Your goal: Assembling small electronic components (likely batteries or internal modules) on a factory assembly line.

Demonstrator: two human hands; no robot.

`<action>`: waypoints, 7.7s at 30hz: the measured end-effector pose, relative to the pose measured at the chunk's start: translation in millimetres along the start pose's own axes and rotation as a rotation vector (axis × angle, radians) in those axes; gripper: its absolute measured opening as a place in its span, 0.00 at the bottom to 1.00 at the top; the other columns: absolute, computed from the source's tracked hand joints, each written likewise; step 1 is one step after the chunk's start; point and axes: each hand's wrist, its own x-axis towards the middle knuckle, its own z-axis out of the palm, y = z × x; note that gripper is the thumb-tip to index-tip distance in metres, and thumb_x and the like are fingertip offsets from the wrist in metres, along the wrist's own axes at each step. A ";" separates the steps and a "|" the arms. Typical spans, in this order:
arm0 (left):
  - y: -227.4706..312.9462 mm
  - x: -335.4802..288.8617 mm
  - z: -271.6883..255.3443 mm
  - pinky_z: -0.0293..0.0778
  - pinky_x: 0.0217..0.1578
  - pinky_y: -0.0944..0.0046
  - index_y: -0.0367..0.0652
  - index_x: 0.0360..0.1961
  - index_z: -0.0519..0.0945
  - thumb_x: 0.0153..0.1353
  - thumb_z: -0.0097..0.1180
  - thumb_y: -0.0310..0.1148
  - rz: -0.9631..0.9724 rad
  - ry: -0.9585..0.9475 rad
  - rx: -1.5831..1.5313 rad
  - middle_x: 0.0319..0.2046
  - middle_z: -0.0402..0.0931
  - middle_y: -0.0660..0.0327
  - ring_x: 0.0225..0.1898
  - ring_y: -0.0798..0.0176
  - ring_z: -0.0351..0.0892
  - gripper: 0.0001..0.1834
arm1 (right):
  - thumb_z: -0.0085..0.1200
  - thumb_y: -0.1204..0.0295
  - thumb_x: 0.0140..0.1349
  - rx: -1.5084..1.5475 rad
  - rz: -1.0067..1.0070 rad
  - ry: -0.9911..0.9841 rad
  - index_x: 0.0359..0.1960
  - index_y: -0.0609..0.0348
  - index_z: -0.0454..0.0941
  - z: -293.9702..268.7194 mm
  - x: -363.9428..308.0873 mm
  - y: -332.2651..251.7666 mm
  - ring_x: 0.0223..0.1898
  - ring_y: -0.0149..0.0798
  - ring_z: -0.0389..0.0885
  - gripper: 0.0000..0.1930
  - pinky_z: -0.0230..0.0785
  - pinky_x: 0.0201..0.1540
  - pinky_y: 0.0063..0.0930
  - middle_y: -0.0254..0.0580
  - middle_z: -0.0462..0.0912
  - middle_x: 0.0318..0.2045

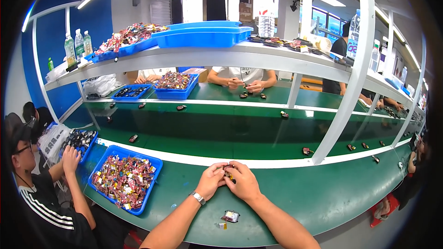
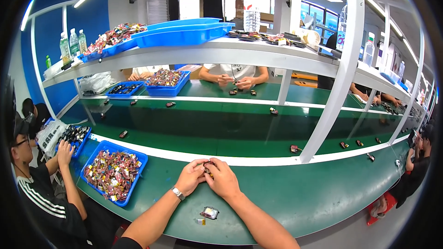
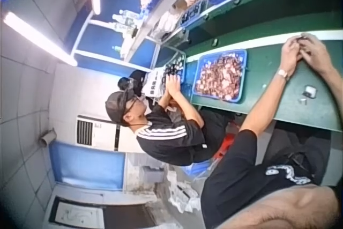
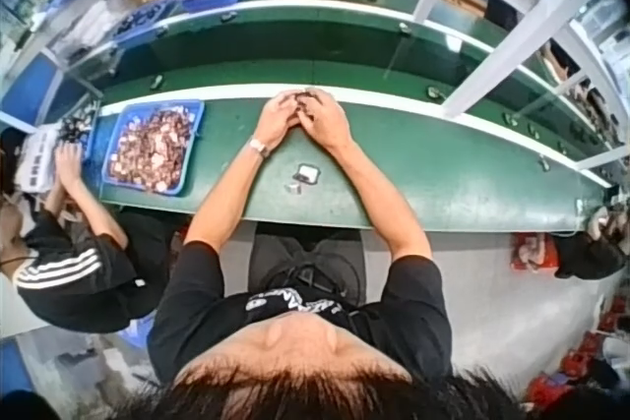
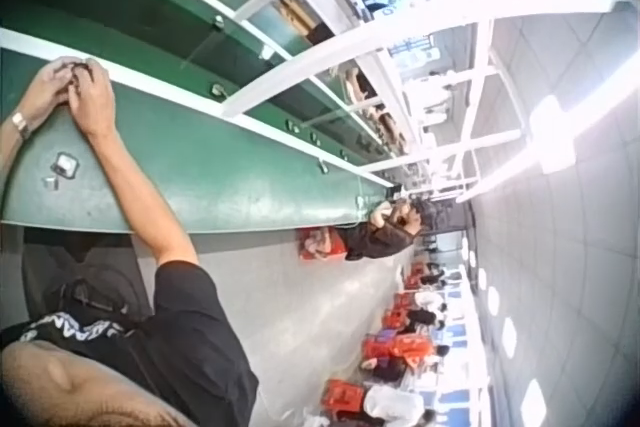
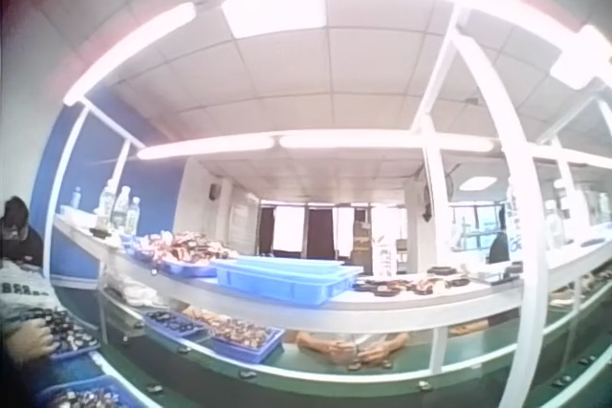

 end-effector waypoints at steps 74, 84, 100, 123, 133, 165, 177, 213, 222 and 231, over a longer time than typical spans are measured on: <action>-4.3 0.5 0.9 0.76 0.34 0.69 0.36 0.35 0.83 0.60 0.57 0.27 0.337 0.125 0.868 0.27 0.82 0.60 0.29 0.72 0.80 0.06 | 0.61 0.73 0.55 -0.206 0.301 -0.175 0.31 0.56 0.81 -159.4 -96.1 47.6 0.32 0.48 0.77 0.04 0.71 0.34 0.39 0.42 0.76 0.28; 8.8 0.2 -18.9 0.76 0.33 0.64 0.38 0.38 0.84 0.60 0.58 0.33 0.401 0.236 1.031 0.29 0.83 0.54 0.29 0.63 0.81 0.11 | 0.60 0.69 0.57 0.092 0.144 -0.442 0.36 0.49 0.85 -12.9 -4.1 12.3 0.45 0.44 0.77 0.06 0.71 0.49 0.36 0.37 0.80 0.37; 18.6 2.7 -16.4 0.72 0.24 0.72 0.38 0.40 0.77 0.61 0.58 0.26 0.114 0.056 0.801 0.25 0.78 0.65 0.24 0.74 0.76 0.07 | 0.58 0.73 0.57 0.158 0.128 -0.406 0.41 0.51 0.83 -22.5 1.4 14.4 0.49 0.41 0.77 0.10 0.72 0.52 0.35 0.35 0.81 0.43; 16.9 -5.3 0.6 0.78 0.35 0.70 0.36 0.48 0.78 0.61 0.57 0.24 0.208 0.161 0.847 0.34 0.83 0.60 0.32 0.71 0.81 0.13 | 0.57 0.71 0.61 0.407 0.418 -0.465 0.45 0.58 0.77 -24.3 1.2 -1.1 0.37 0.44 0.82 0.12 0.74 0.43 0.37 0.46 0.82 0.33; 21.5 -2.2 -5.3 0.82 0.41 0.67 0.35 0.58 0.72 0.64 0.50 0.19 0.002 -0.066 0.393 0.40 0.81 0.53 0.38 0.64 0.83 0.20 | 0.61 0.73 0.56 0.155 0.073 -0.341 0.41 0.50 0.84 -30.0 -0.1 6.5 0.40 0.42 0.78 0.10 0.73 0.42 0.35 0.38 0.80 0.35; 15.8 1.0 -22.2 0.82 0.44 0.64 0.36 0.42 0.74 0.67 0.53 0.28 -0.072 -0.282 0.383 0.40 0.79 0.58 0.42 0.65 0.81 0.06 | 0.61 0.71 0.58 0.362 0.135 -0.333 0.35 0.56 0.83 -28.8 -0.2 19.5 0.57 0.44 0.70 0.05 0.64 0.60 0.36 0.39 0.75 0.50; 20.5 -3.7 -8.1 0.81 0.48 0.62 0.37 0.54 0.69 0.67 0.44 0.19 -0.039 -0.208 0.325 0.45 0.77 0.54 0.47 0.62 0.80 0.15 | 0.63 0.71 0.55 0.179 0.119 -0.231 0.35 0.55 0.85 -24.3 -3.2 5.3 0.55 0.42 0.72 0.06 0.71 0.53 0.34 0.38 0.76 0.50; 7.7 0.6 -20.8 0.79 0.53 0.53 0.39 0.50 0.71 0.66 0.54 0.28 -0.019 -0.218 0.061 0.54 0.75 0.51 0.53 0.56 0.78 0.13 | 0.61 0.78 0.52 0.204 0.132 0.045 0.35 0.53 0.86 -7.7 -6.6 -4.8 0.52 0.43 0.74 0.09 0.72 0.51 0.34 0.37 0.79 0.48; 8.2 -0.2 -17.5 0.79 0.54 0.56 0.37 0.52 0.71 0.68 0.48 0.23 -0.002 -0.193 0.074 0.52 0.75 0.50 0.52 0.58 0.78 0.12 | 0.60 0.78 0.52 0.249 0.159 0.039 0.35 0.53 0.86 -2.1 -8.0 -4.2 0.53 0.44 0.73 0.09 0.72 0.52 0.35 0.37 0.79 0.49; 8.3 0.4 -12.5 0.80 0.53 0.57 0.35 0.52 0.70 0.69 0.49 0.25 0.036 -0.182 0.053 0.49 0.77 0.52 0.51 0.59 0.80 0.12 | 0.59 0.78 0.54 0.201 0.077 0.017 0.38 0.55 0.84 -9.1 -3.9 -4.0 0.57 0.47 0.71 0.10 0.69 0.57 0.37 0.41 0.76 0.55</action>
